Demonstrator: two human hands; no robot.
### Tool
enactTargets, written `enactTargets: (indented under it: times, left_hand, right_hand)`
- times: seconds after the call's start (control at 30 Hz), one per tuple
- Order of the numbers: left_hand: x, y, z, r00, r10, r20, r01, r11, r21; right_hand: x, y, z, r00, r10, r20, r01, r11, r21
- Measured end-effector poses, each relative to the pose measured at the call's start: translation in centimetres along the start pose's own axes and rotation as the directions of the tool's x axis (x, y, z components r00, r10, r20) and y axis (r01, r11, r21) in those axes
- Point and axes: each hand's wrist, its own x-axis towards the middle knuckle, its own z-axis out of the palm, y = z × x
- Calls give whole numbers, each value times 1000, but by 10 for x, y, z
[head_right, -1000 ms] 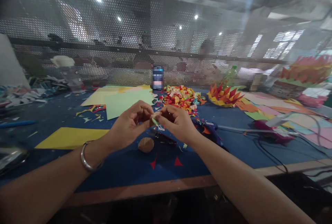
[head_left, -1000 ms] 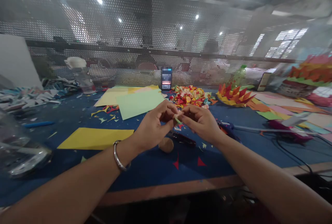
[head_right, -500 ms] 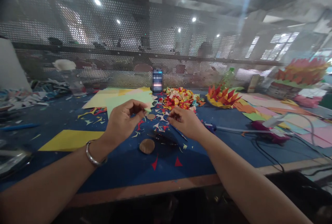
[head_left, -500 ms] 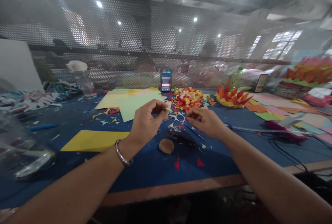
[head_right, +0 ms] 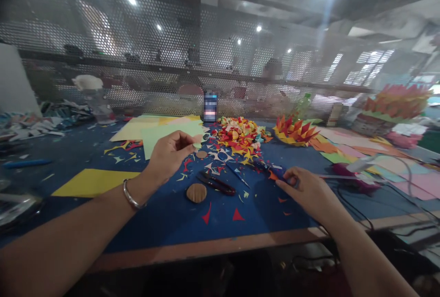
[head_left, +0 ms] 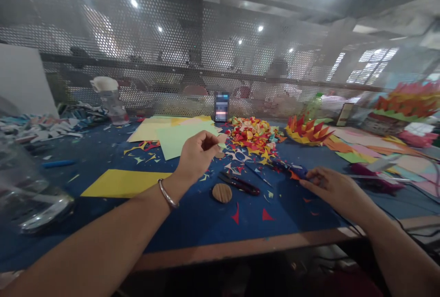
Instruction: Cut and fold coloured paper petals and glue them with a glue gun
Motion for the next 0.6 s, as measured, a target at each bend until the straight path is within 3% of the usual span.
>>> enactTargets:
  times: [0.07,0.17,0.3,0.37,0.43,0.5,0.6]
  left_hand:
    - [-1,1,1,1000,-24,19,24,1000,-17]
    - [-1,0,0,999,-20,51,21,1000,-15]
    - [-3,-2,0,994,15,105,-23,997,76]
    - [-4,-1,2,991,19,132,-36,991,126]
    - [-5,-1,2,988,18,151,-41,988,151]
    - [-5,0,3,987,16,157,-43,985,166]
    - [-4,0,3,988,14,152,-42,982,182]
  right_hand:
    - [3,6,3,999,23,-28,-24,1000,-15]
    - [9,14,6,998,53,37,-54,998,37]
    - [14,12,7,983,146,113,-164,971,174]
    - [14,7,6,964,217,156,-257,915,311]
    - [11,2,5,940,261,222,-340,791,509]
    - [8,-4,3,921,270,279,-388,602,698]
    - [3,-11,-1,878,293,377,-462,317,828]
